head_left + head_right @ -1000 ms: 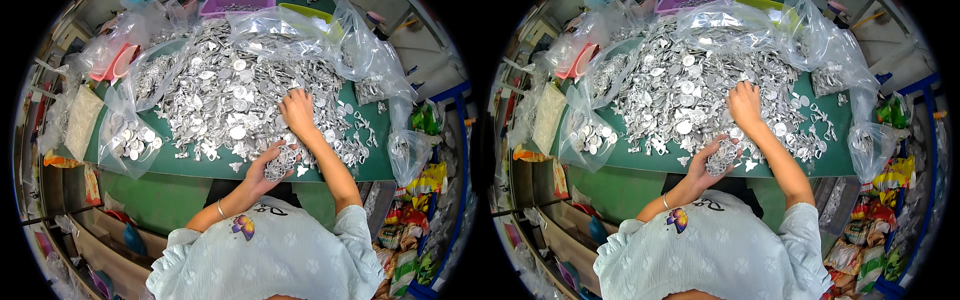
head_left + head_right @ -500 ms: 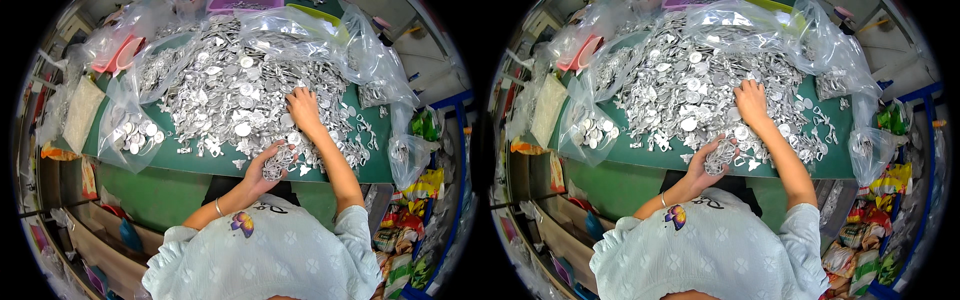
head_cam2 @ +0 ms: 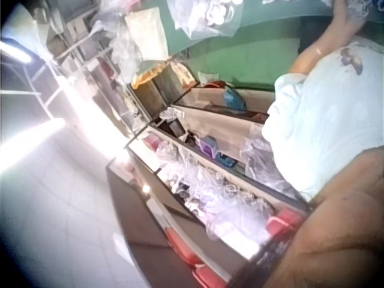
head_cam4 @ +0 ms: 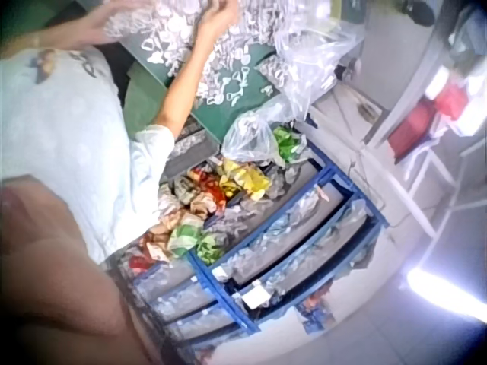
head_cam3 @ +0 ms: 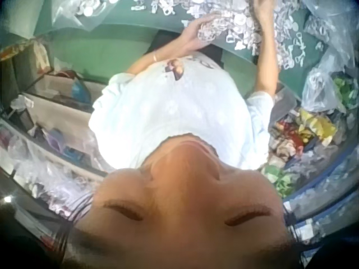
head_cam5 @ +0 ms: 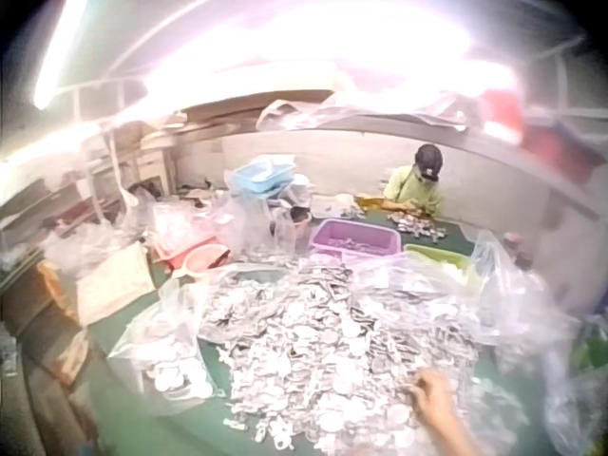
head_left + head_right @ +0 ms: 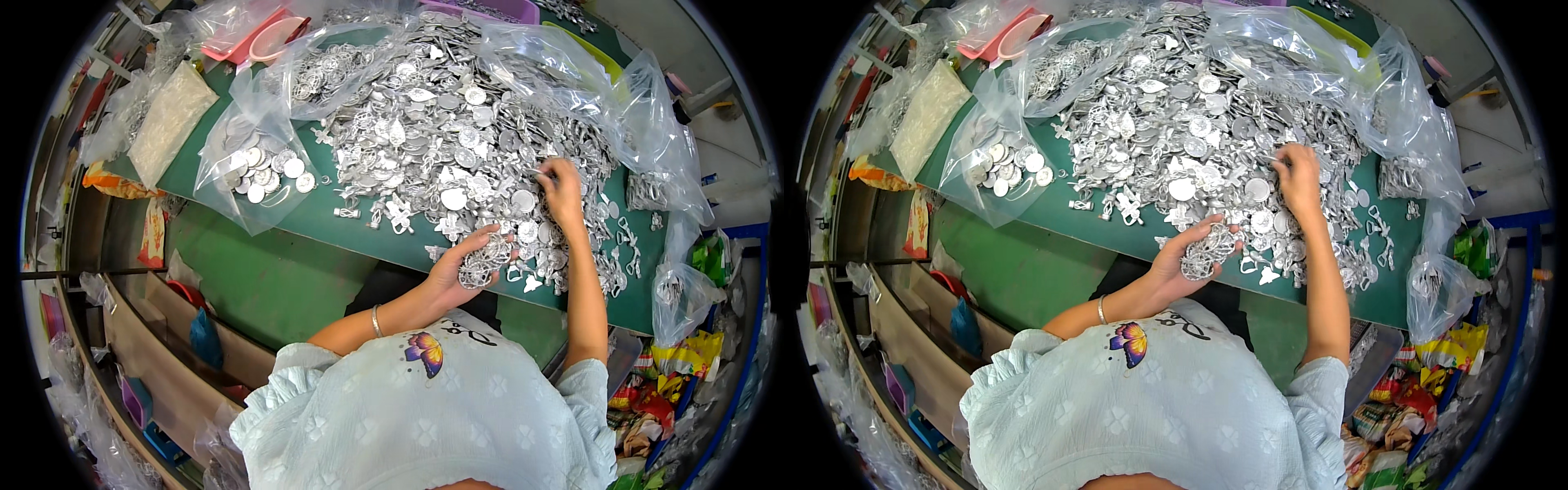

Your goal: The person sorts small silver metal parts from a large pile on a green table by hand, stacking circular components and placing sorted items into plastic bags.

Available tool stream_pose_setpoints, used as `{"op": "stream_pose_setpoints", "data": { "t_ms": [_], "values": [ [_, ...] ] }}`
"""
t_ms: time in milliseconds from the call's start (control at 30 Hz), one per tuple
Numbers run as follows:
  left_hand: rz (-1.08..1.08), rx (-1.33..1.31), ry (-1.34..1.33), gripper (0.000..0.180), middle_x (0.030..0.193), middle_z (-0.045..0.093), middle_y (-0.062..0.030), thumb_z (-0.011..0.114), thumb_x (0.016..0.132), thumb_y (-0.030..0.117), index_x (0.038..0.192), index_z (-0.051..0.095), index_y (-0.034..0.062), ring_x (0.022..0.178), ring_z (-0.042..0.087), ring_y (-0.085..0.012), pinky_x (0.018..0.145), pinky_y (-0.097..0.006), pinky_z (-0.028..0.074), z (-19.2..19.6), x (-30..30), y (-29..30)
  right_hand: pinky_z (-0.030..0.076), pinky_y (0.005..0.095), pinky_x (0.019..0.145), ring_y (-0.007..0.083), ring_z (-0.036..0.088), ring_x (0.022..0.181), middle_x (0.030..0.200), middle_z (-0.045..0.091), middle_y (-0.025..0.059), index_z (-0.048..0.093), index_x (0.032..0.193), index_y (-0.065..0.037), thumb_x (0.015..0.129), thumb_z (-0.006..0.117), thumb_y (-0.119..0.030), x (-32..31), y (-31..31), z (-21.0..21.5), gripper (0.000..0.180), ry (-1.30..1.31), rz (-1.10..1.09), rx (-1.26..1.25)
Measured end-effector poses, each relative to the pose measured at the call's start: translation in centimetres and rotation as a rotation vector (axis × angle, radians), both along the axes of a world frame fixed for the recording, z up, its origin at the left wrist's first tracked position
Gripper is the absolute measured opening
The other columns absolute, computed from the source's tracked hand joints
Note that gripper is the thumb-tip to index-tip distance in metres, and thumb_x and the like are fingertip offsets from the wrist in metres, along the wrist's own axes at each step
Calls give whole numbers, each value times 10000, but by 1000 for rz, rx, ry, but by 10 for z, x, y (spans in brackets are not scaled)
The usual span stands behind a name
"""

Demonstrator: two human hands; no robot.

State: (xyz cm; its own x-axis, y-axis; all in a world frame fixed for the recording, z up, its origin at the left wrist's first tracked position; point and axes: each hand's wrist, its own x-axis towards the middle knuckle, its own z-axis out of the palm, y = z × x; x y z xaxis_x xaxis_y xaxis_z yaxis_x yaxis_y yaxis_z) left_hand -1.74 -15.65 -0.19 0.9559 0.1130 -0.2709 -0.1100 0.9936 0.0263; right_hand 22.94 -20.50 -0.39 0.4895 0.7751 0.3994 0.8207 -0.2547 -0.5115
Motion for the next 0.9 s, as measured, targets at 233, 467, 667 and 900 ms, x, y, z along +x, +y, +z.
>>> {"op": "stream_pose_setpoints", "data": {
  "t_ms": [233,467,667,900],
  "values": [
    [49,130,43,376,1123,560,-82,484,903,375,1189,472,131,998,581,-237,636,-294,516,8,-3,13,403,203,706,73,529,769,805,578,-2,563,974,-16,796,608,-34,-74,-15,60,184,1061,208,-5],
    [-11,139,51,289,1104,570,-153,484,897,273,1131,496,104,965,591,-273,524,-288,499,-15,-22,26,373,352,858,250,510,931,936,579,90,631,913,-27,741,652,-98,-105,24,59,188,334,366,-56],
    [-5,177,57,282,1135,540,-165,531,872,202,1128,479,95,1020,565,-287,518,-261,487,-13,-63,31,334,384,856,238,445,1019,1034,533,61,633,907,-82,681,704,-150,-142,85,20,246,-221,582,-199],
    [135,231,126,297,1152,537,-157,518,881,250,1133,482,99,1023,564,-285,522,-271,490,-16,-74,49,391,275,741,150,537,799,824,606,25,597,810,-71,728,691,-82,-119,79,27,126,373,480,61]
  ]
}}
